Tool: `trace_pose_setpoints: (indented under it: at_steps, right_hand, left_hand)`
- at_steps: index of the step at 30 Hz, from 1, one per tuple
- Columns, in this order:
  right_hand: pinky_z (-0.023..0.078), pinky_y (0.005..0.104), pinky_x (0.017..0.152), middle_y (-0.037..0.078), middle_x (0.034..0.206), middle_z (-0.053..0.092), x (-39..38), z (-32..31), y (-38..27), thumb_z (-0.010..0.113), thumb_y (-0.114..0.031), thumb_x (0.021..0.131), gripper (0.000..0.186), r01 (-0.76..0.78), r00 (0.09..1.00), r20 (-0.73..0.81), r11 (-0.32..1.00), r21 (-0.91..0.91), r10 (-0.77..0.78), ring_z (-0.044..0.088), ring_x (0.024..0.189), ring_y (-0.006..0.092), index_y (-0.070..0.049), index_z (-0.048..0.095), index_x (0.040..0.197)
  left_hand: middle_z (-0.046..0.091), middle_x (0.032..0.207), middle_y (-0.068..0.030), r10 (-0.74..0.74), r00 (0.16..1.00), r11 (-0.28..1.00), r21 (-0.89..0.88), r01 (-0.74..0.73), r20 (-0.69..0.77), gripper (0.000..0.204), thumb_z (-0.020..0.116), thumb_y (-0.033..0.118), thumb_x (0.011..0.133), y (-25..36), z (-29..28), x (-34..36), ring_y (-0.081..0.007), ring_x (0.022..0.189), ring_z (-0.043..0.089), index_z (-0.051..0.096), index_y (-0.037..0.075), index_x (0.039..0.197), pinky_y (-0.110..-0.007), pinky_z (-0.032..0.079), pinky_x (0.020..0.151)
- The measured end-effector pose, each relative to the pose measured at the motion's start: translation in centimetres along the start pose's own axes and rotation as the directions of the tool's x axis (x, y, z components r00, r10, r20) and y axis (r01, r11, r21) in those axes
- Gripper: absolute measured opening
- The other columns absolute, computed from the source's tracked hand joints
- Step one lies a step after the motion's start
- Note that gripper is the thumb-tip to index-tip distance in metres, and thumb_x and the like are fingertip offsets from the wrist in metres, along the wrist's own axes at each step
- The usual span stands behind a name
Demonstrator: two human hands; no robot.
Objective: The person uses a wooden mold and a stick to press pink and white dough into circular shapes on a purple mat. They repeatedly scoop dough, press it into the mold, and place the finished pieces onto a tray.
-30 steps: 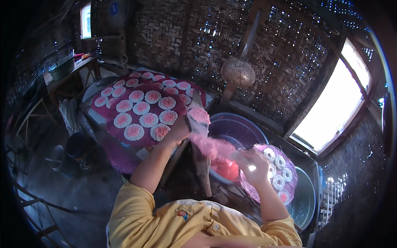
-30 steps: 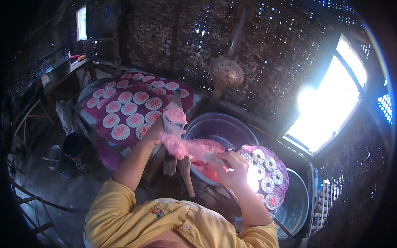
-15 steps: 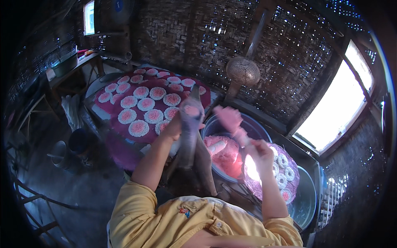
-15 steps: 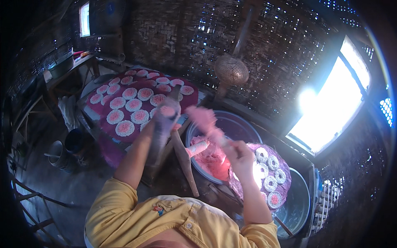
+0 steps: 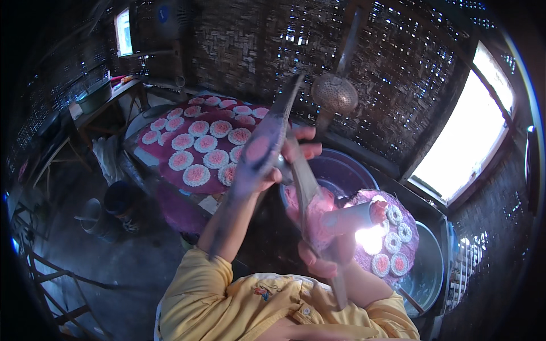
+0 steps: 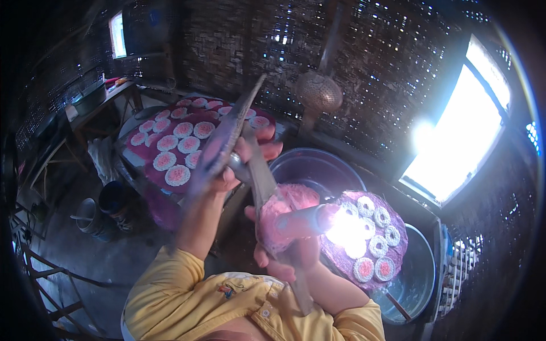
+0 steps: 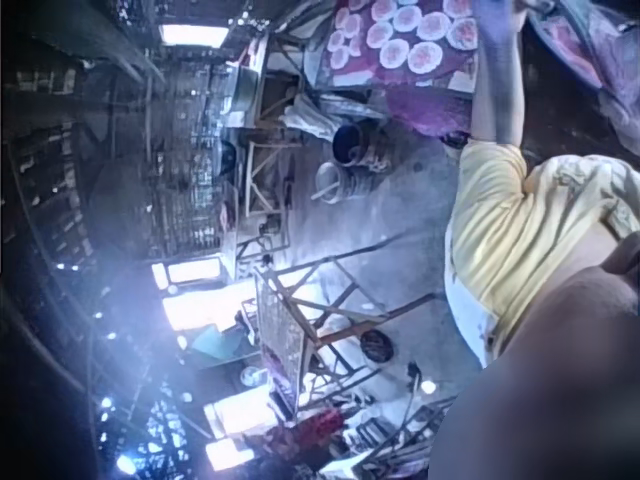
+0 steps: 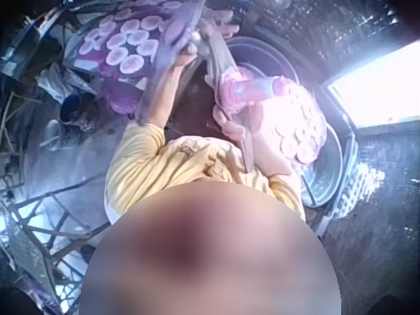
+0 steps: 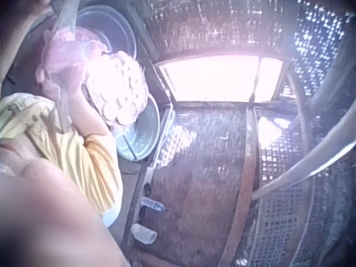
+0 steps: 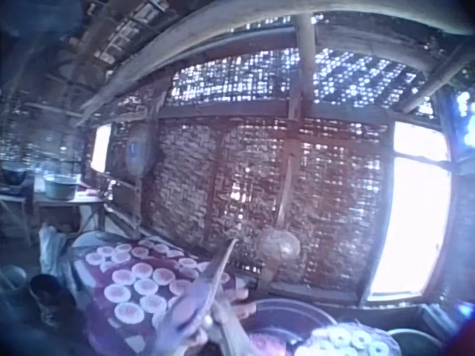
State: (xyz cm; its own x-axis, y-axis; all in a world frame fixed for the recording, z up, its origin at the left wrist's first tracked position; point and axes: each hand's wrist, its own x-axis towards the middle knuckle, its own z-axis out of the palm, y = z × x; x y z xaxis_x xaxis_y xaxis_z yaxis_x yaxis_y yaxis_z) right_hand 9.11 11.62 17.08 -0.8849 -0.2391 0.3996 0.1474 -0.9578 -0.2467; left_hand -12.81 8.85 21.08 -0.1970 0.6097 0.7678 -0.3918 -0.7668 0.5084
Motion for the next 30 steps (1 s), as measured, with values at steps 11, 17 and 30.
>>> trace_pose_setpoints:
  at_steps: [11, 17, 30]
  right_hand:
    - [0.044, 0.024, 0.052, 0.014, 0.102, 0.058, -11.2, 10.2, -4.0, 0.07, -0.02, 0.078, 0.065, -0.293, 0.504, -0.3, 0.167, -0.941, -0.81, 0.055, 0.062, 0.0138, 0.004, 0.038, 0.13]
    - [0.05, 0.0353, 0.069, 0.018, 0.107, 0.059, -13.9, 14.3, -4.1, 0.073, -0.015, 0.072, 0.067, -0.419, 0.775, 0.247, -0.765, -0.489, -0.581, 0.06, 0.087, 0.0284, -0.003, 0.043, 0.13]
    - [0.05, 0.043, 0.076, 0.023, 0.126, 0.044, -23.0, 15.5, -6.8, 0.075, -0.03, 0.07, 0.073, -0.464, 0.834, 0.21, -0.854, -0.235, -0.51, 0.058, 0.099, 0.0336, 0.0, 0.043, 0.128]
  left_hand:
    - [0.068, 0.094, -0.0062, -0.41, 0.906, 0.449, 0.888, 0.1, 0.105, 0.039, 0.079, 0.023, 0.062, -4.4, 7.8, -2.6, -0.0206, 0.091, 0.064, 0.067, 0.009, 0.096, -0.035, 0.042, 0.091]
    - [0.066, 0.087, -0.0131, -0.43, 0.893, 0.303, 0.953, 0.002, 0.135, 0.039, 0.078, 0.029, 0.057, -8.5, 13.0, -1.7, -0.032, 0.085, 0.063, 0.068, 0.012, 0.09, -0.038, 0.05, 0.073]
    - [0.066, 0.085, -0.008, -0.187, 0.873, 0.376, 0.854, -0.359, 0.45, 0.026, 0.071, 0.009, 0.07, -20.7, 18.7, -2.0, -0.0184, 0.07, 0.064, 0.066, 0.006, 0.095, -0.029, 0.053, 0.062]
